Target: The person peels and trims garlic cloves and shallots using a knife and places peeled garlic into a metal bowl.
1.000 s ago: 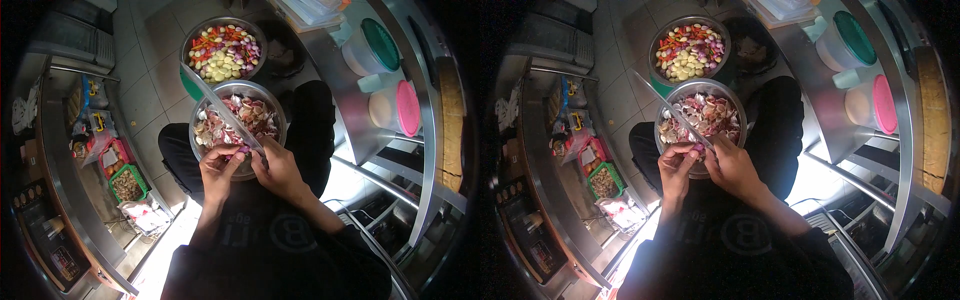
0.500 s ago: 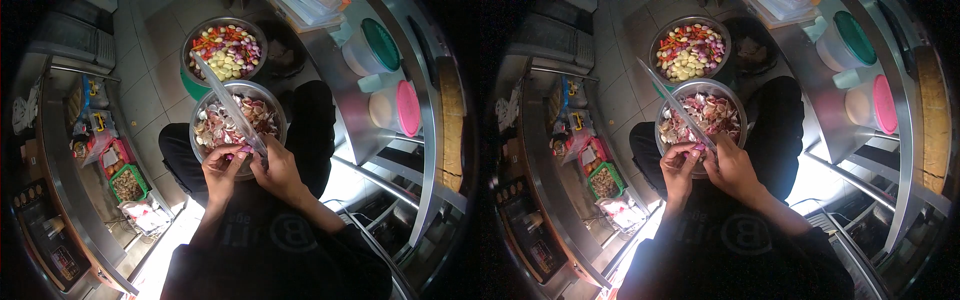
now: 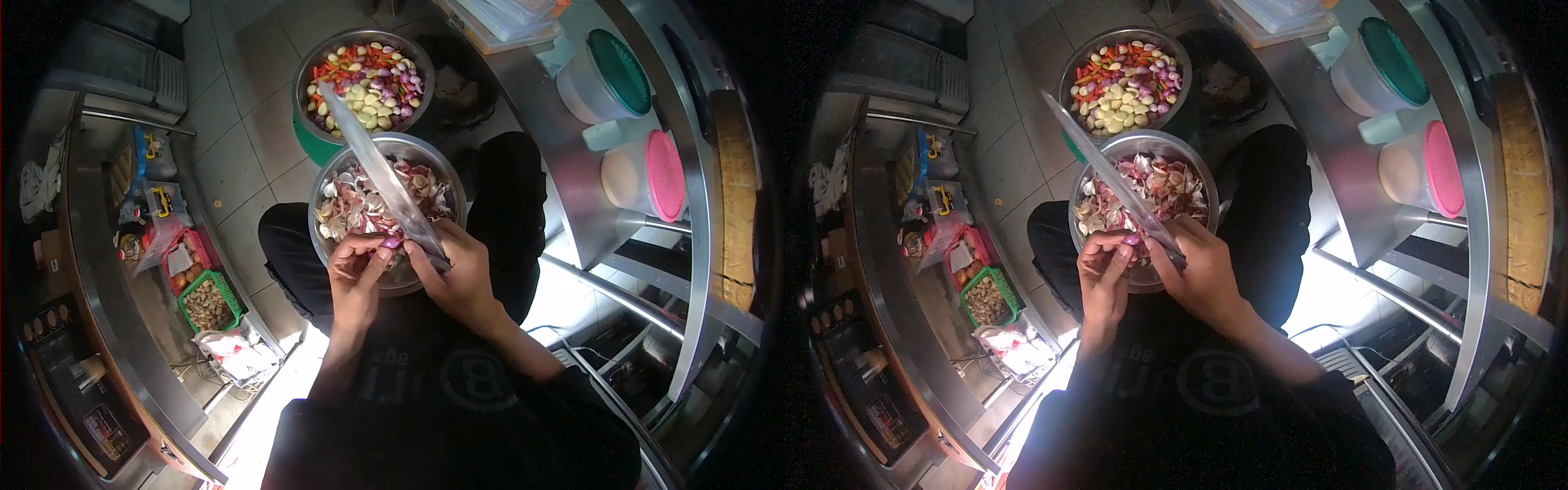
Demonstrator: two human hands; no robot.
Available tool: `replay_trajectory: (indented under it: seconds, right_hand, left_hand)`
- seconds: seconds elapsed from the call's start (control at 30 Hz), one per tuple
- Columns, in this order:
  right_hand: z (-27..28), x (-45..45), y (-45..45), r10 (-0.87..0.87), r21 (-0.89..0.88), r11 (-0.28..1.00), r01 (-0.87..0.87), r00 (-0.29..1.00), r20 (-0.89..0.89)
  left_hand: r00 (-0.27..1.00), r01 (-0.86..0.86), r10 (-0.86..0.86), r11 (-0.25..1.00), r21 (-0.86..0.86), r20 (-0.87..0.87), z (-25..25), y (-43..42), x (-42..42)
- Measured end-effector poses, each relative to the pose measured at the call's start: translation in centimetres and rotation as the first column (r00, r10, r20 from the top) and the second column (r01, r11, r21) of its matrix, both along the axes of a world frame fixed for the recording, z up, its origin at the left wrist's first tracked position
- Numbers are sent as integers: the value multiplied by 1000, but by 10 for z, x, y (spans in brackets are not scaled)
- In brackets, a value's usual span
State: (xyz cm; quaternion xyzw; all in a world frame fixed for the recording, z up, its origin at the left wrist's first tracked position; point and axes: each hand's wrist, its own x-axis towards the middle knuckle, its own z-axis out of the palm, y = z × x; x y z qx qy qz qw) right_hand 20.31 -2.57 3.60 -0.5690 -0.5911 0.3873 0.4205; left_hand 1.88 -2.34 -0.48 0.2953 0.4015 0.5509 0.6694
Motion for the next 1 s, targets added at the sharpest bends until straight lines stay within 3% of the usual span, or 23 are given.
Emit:
replay_trajectory:
  seconds: [0.07,0.3,0.57,1.0]
  right_hand:
    - [-2,-3,0,-38,94,995,35,999,32]
    - [8,-3,1,52,96,994,-53,999,9]
    - [-1,1,-1,100,24,995,-100,994,37]
    - [0,0,-1,60,76,995,-60,998,7]
  left_hand:
    - [999,-6,6,1000,-6,-36,2,0,1]
    - [978,-24,37,997,68,-203,2,-1,2]
    - [980,27,-13,997,68,-197,-1,-2,-2]
    - [990,41,-40,999,4,-136,3,-2,1]
